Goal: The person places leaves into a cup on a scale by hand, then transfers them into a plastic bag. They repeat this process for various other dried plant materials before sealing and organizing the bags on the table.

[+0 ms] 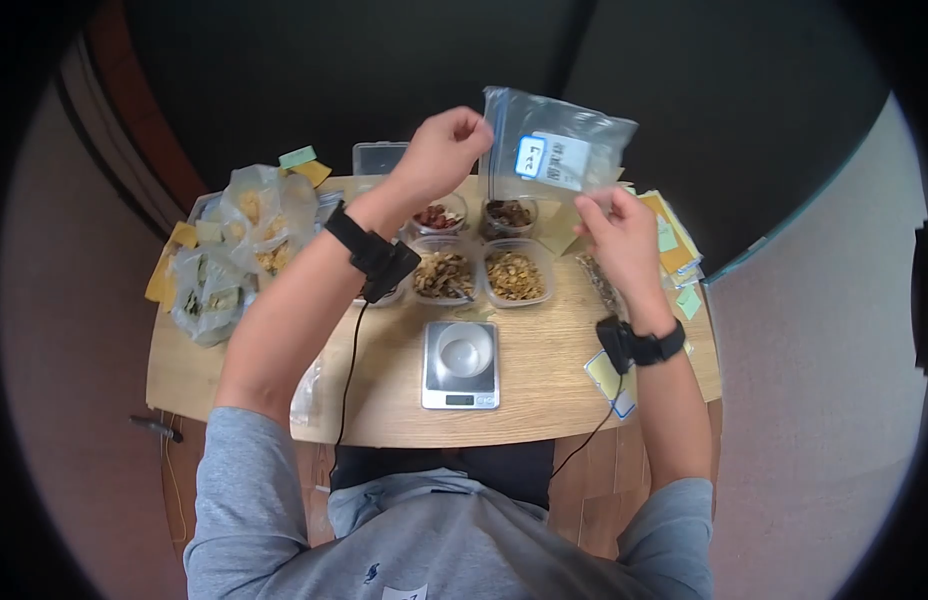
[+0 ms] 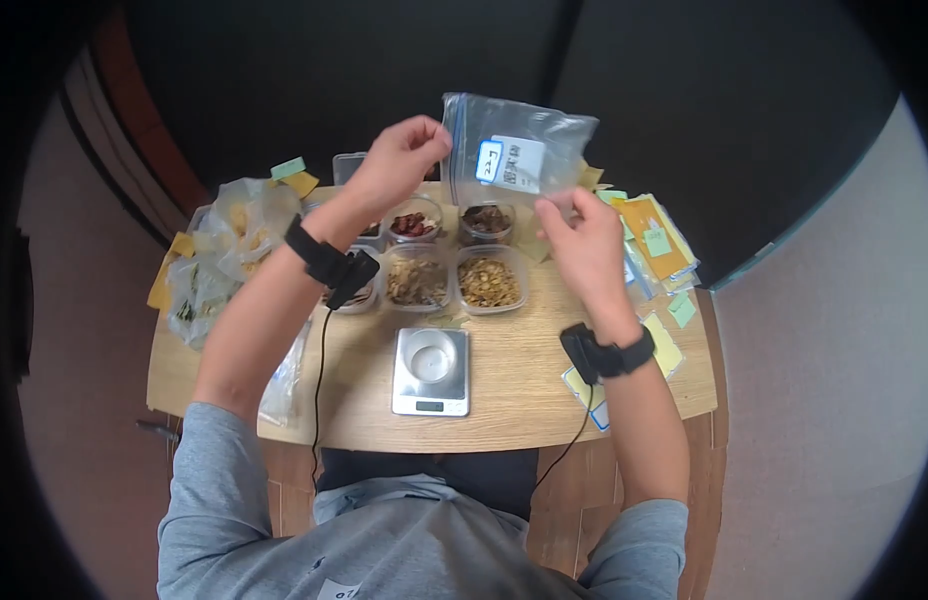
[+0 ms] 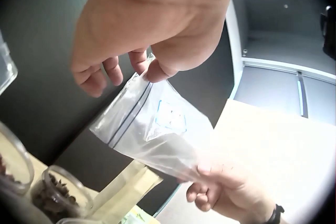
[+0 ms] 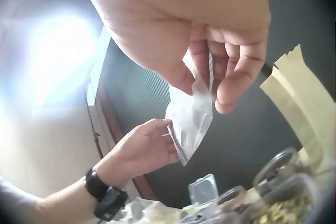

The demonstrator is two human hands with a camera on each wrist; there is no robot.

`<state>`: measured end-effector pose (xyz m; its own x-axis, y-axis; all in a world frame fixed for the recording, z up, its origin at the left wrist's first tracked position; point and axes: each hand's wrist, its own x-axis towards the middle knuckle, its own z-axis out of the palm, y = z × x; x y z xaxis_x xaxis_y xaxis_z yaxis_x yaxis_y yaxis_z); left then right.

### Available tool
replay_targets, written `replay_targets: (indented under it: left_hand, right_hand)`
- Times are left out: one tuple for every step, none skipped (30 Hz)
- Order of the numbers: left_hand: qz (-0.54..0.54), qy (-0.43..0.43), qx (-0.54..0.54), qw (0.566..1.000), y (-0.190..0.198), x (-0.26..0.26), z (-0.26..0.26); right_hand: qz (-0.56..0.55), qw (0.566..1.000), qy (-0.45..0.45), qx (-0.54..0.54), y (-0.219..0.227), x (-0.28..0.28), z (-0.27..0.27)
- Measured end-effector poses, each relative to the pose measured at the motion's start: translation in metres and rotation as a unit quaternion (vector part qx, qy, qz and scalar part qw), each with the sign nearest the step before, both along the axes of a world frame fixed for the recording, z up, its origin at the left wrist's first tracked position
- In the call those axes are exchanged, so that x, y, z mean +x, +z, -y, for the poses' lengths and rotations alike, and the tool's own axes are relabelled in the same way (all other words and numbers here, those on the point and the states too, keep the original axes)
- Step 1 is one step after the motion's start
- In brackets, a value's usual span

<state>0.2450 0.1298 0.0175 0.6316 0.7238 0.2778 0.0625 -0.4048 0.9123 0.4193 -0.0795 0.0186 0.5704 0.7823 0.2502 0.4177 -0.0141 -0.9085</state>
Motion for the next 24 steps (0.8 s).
replay_targets:
  left_hand:
    - [0.019, -0.014, 0.015, 1.0, 0.015, -0.014, 0.007]
    - [0.035, -0.025, 0.032, 0.999, 0.029, -0.031, 0.012]
    - [0.027, -0.007, 0.035, 0.999, 0.041, -0.05, 0.019]
    - [0.051, -0.025, 0.032, 0.998, 0.052, -0.068, 0.029]
    - [0.076, -0.042, 0.031, 0.996, 0.062, -0.086, 0.037]
    - [0.071, -0.024, 0.035, 0.997, 0.07, -0.107, 0.041]
    - [0.077, -0.057, 0.032, 0.995, 0.074, -0.13, 0.046]
    - [0.083, -0.091, 0.03, 0.992, 0.08, -0.153, 0.05]
    - [0.069, -0.112, 0.004, 0.991, 0.085, -0.177, 0.054]
    - [0.03, -0.079, 0.03, 0.996, 0.085, -0.2, 0.053]
    - [0.007, -0.046, 0.034, 0.998, 0.084, -0.219, 0.055]
    - [-0.016, -0.015, 0.037, 0.999, 0.083, -0.237, 0.059]
    - [-0.017, -0.01, 0.036, 0.999, 0.081, -0.254, 0.062]
    - [-0.104, 0.024, 0.05, 0.993, 0.081, -0.27, 0.065]
    - [-0.19, 0.056, 0.063, 0.978, 0.08, -0.28, 0.066]
    - [-0.191, 0.059, 0.063, 0.978, 0.079, -0.286, 0.065]
    - [-0.295, 0.039, 0.104, 0.949, 0.073, -0.293, 0.06]
    - [-0.394, 0.018, 0.144, 0.907, 0.065, -0.299, 0.056]
    - [-0.4, 0.023, 0.163, 0.902, 0.045, -0.302, 0.053]
    - [-0.405, 0.026, 0.18, 0.896, 0.033, -0.3, 0.054]
    - [-0.418, 0.015, 0.157, 0.895, 0.03, -0.302, 0.049]
    - [-0.417, 0.014, 0.158, 0.895, 0.015, -0.301, 0.046]
    - [-0.457, 0.022, 0.195, 0.867, -0.014, -0.299, 0.039]
    - [-0.496, 0.029, 0.232, 0.836, -0.04, -0.297, 0.032]
  right_hand:
    - [-0.006, 1.0, 0.012, 0.0, 0.003, -0.006, 0.013]
    - [0.001, 0.997, 0.063, -0.035, 0.004, -0.01, 0.025]
    - [0.009, 0.991, 0.116, -0.067, 0.005, -0.02, 0.036]
    - [-0.013, 0.988, 0.143, -0.06, 0.007, -0.037, 0.048]
    - [-0.034, 0.983, 0.17, -0.054, 0.008, -0.052, 0.062]
    - [-0.036, 0.981, 0.185, -0.052, 0.008, -0.062, 0.074]
    - [-0.039, 0.978, 0.199, -0.054, 0.007, -0.071, 0.086]
    - [-0.043, 0.974, 0.216, -0.054, 0.005, -0.079, 0.097]
    - [-0.064, 0.974, 0.21, -0.061, 0.003, -0.086, 0.109]
    - [-0.083, 0.973, 0.202, -0.071, 0.0, -0.091, 0.118]
    - [-0.085, 0.971, 0.212, -0.071, -0.005, -0.094, 0.125]
    - [-0.082, 0.971, 0.218, -0.055, -0.01, -0.096, 0.132]
    - [-0.079, 0.971, 0.223, -0.04, -0.013, -0.097, 0.139]
    - [-0.079, 0.97, 0.226, -0.04, -0.017, -0.098, 0.144]
    - [-0.101, 0.969, 0.221, -0.042, -0.023, -0.098, 0.148]
    - [-0.124, 0.967, 0.216, -0.044, -0.028, -0.099, 0.15]
    - [-0.125, 0.966, 0.22, -0.045, -0.035, -0.099, 0.15]
    - [-0.132, 0.967, 0.21, -0.056, -0.042, -0.099, 0.148]
    - [-0.14, 0.968, 0.197, -0.066, -0.048, -0.1, 0.147]
    - [-0.14, 0.968, 0.199, -0.067, -0.052, -0.103, 0.146]
    - [-0.141, 0.97, 0.189, -0.063, -0.056, -0.107, 0.145]
    - [-0.142, 0.972, 0.178, -0.06, -0.06, -0.11, 0.145]
    - [-0.142, 0.972, 0.177, -0.059, -0.064, -0.112, 0.145]
    - [-0.148, 0.971, 0.176, -0.059, -0.067, -0.113, 0.146]
